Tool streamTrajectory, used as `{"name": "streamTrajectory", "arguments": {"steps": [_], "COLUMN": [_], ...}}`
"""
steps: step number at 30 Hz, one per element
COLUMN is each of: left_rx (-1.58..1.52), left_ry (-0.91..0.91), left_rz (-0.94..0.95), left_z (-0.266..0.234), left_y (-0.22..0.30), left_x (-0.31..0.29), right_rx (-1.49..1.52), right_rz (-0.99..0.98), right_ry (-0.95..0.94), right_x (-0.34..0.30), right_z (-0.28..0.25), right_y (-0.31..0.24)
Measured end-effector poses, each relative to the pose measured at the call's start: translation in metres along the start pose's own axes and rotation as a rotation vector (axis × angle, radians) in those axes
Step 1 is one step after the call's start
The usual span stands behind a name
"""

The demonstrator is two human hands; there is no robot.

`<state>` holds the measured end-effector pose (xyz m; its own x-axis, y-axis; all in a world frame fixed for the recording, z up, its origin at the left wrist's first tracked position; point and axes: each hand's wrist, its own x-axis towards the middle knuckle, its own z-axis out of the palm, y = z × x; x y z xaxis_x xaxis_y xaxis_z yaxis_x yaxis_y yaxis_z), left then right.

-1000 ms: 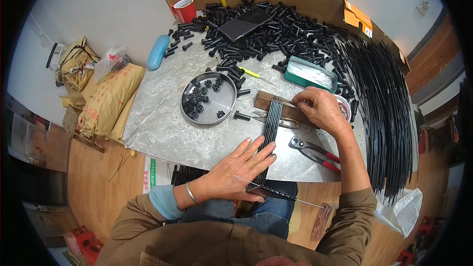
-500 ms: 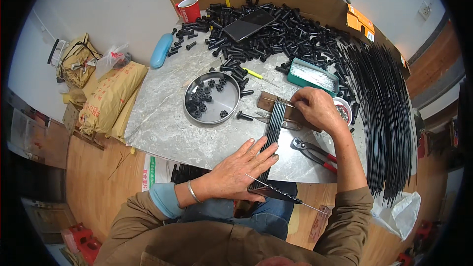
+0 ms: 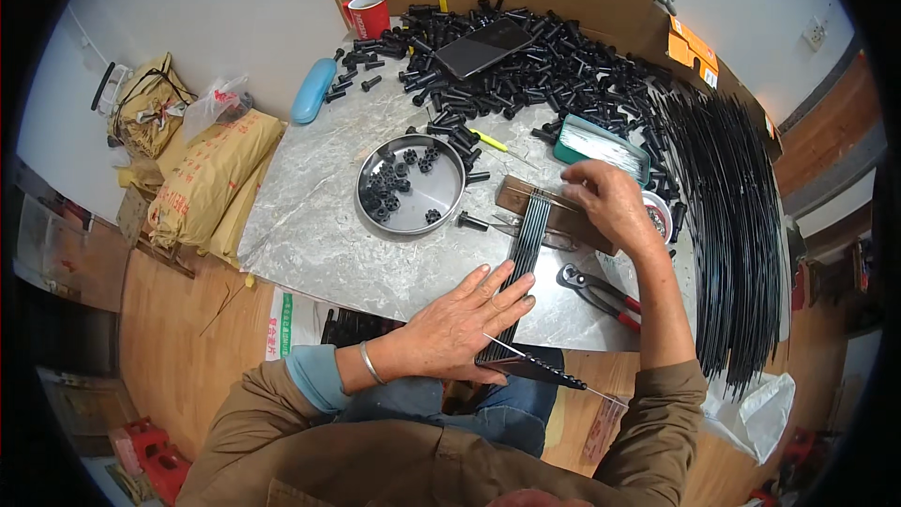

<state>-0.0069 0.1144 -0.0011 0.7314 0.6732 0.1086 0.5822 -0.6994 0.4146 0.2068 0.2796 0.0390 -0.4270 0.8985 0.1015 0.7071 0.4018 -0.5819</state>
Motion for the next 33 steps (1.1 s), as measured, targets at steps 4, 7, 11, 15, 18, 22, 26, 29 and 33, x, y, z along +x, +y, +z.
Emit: {"name": "streamTrajectory", "arguments": {"steps": [4, 7, 11, 15, 18, 22, 26, 29, 33], "left_rx": [-0.011, -0.007, 0.027, 0.051, 0.133, -0.19, -0.216, -0.296, -0.324], "left_ry": [0.039, 0.066, 0.12, 0.152, 0.142, 0.278, 0.88, 0.966, 0.405], "left_rz": [0.005, -0.007, 0.015, 0.007, 0.116, 0.207, 0.292, -0.012, -0.599], "left_z": [-0.002, 0.0, 0.002, 0.006, 0.008, -0.046, -0.186, -0.192, -0.124], "left_y": [0.003, 0.004, 0.004, 0.005, 0.004, 0.019, 0.065, 0.073, -0.004], "left_x": [0.002, 0.001, 0.0, -0.005, -0.01, -0.012, -0.023, -0.039, -0.098], "right_rx": [-0.159, -0.23, -0.327, -0.574, -0.636, -0.537, 0.501, 0.8, 0.847], "right_rz": [-0.106, -0.134, -0.352, -0.586, -0.713, -0.769, -0.488, -0.345, -0.043], "right_ry": [-0.013, 0.001, 0.313, 0.083, 0.087, 0.142, -0.641, -0.775, -0.98], "right_x": [-0.001, -0.004, -0.023, -0.061, -0.066, -0.061, -0.101, -0.148, -0.154], "right_z": [0.006, 0.004, 0.003, 0.03, 0.046, 0.027, -0.008, -0.004, 0.03], "right_y": [0.011, 0.003, -0.015, -0.035, -0.025, -0.032, -0.102, -0.149, -0.104]}}
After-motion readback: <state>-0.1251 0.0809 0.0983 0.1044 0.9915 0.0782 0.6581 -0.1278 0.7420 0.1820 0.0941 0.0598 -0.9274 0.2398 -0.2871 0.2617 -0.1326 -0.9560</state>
